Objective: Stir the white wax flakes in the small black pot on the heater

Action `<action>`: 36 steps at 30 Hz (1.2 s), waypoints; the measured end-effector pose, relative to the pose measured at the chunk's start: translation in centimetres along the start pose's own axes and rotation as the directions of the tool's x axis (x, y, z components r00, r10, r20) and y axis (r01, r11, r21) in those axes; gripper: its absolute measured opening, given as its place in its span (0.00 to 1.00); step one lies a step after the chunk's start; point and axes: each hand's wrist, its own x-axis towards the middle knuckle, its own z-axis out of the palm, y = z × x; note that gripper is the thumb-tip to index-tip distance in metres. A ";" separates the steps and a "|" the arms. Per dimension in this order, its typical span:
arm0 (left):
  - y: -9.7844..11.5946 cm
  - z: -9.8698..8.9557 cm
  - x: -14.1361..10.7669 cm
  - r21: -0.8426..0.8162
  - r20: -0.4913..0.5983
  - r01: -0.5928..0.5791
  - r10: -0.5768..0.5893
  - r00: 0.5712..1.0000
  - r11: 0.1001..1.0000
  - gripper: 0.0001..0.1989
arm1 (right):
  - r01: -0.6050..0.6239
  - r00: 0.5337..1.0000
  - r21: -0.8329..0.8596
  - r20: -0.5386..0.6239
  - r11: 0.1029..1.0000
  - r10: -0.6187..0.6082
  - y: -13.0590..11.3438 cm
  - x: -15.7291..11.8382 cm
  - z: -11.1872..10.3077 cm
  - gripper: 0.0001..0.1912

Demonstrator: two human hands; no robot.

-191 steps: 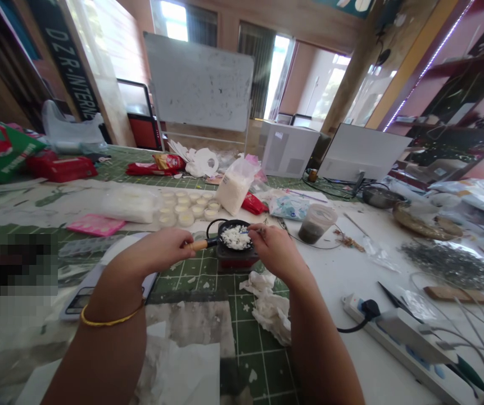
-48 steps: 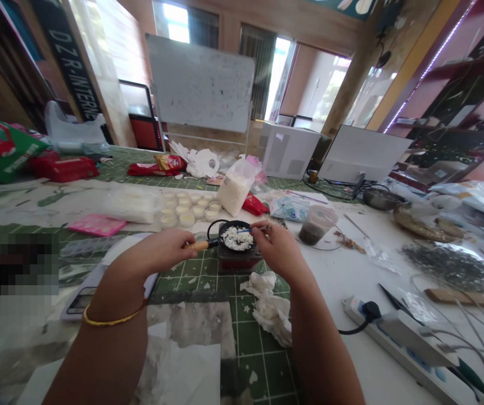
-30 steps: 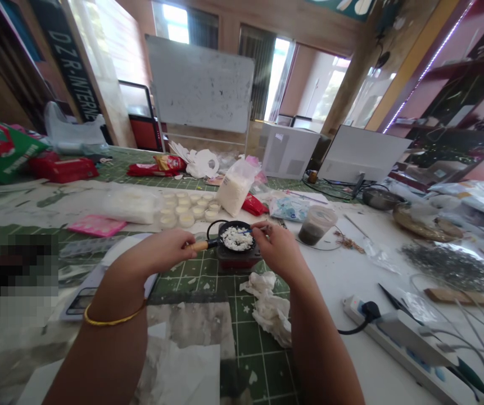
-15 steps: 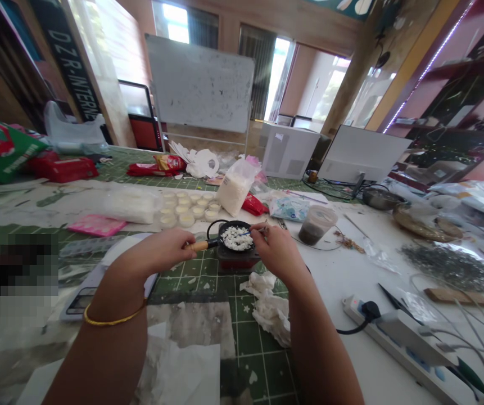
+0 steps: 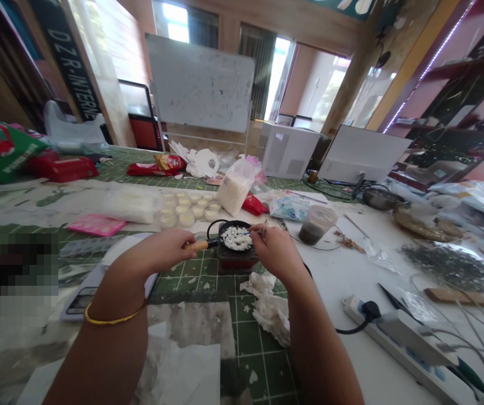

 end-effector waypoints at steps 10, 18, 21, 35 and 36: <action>0.0 0.0 0.0 0.001 0.000 -0.002 0.002 1.000 1.000 0.10 | -0.033 0.999 0.155 0.038 0.987 0.027 -0.2 -0.4 -0.2 0.16; 0.0 0.0 0.0 -0.008 -0.001 -0.004 0.004 1.000 1.000 0.10 | -0.062 0.997 0.191 0.050 0.980 0.053 0.0 -0.5 -0.7 0.15; -0.1 0.0 0.0 -0.013 0.007 0.006 -0.006 1.000 1.000 0.10 | -0.062 0.998 0.211 0.009 0.976 0.062 0.3 -0.4 -0.9 0.14; -0.1 0.1 0.0 -0.003 0.000 0.010 -0.010 1.000 1.000 0.10 | -0.083 0.997 0.163 0.017 0.983 0.082 0.6 -0.2 -1.2 0.13; -0.1 0.1 0.0 -0.007 0.000 0.011 -0.011 1.000 1.000 0.10 | -0.090 0.995 0.187 -0.011 0.978 0.094 0.7 -0.1 -1.1 0.13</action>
